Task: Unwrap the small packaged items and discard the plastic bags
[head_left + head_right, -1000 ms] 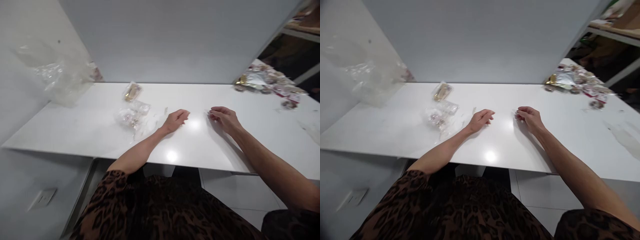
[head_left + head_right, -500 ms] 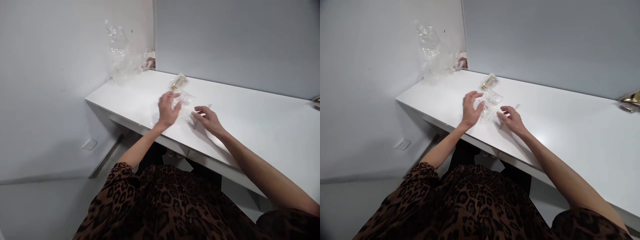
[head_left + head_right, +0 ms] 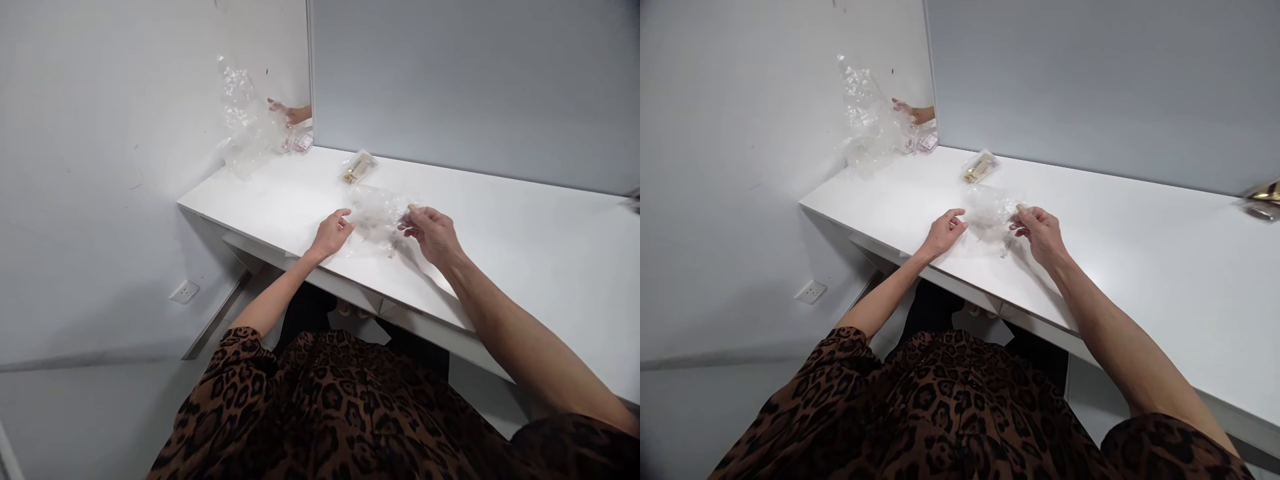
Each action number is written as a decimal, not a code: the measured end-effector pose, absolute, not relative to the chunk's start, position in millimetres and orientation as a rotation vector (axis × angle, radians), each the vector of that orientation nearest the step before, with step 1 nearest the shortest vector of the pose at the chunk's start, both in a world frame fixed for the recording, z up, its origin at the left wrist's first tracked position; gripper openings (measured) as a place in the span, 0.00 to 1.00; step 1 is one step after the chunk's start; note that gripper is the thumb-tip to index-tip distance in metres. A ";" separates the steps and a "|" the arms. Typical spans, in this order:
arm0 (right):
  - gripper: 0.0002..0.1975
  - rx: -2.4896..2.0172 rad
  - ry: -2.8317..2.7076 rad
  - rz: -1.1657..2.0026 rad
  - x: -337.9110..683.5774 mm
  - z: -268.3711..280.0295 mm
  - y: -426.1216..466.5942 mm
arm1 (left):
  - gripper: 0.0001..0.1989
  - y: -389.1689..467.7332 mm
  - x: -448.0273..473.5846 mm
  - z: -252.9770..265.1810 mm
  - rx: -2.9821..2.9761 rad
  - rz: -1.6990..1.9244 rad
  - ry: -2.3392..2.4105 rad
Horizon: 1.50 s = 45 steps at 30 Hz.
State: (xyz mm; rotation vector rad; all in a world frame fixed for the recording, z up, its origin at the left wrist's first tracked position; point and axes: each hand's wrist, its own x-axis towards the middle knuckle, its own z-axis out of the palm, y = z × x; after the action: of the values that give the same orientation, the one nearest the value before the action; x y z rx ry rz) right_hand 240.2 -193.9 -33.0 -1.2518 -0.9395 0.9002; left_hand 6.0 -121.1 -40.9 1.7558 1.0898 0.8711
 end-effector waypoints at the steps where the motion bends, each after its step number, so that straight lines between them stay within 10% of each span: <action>1: 0.29 -1.226 -0.887 0.911 249.0 -30.0 -197.8 | 0.20 -122.2 13.3 -41.3 1.727 0.898 1.066; 13: 0.19 -0.945 -0.760 0.826 309.6 -4.4 -208.0 | 0.35 -124.7 111.7 -7.3 1.621 0.759 0.723; 30: 0.18 -0.877 -0.532 0.589 354.9 -14.4 -205.5 | 0.05 -104.5 184.9 -20.1 1.364 1.035 0.697; 45: 0.25 -0.073 0.219 0.537 393.2 28.1 -238.7 | 0.07 -81.5 167.8 -13.9 0.816 1.230 0.879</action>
State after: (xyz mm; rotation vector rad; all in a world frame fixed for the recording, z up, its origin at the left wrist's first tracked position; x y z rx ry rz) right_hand 393.2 -238.7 28.1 -0.0726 0.2186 0.5370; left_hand 167.8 -81.5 -13.9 0.8158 0.8791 1.2300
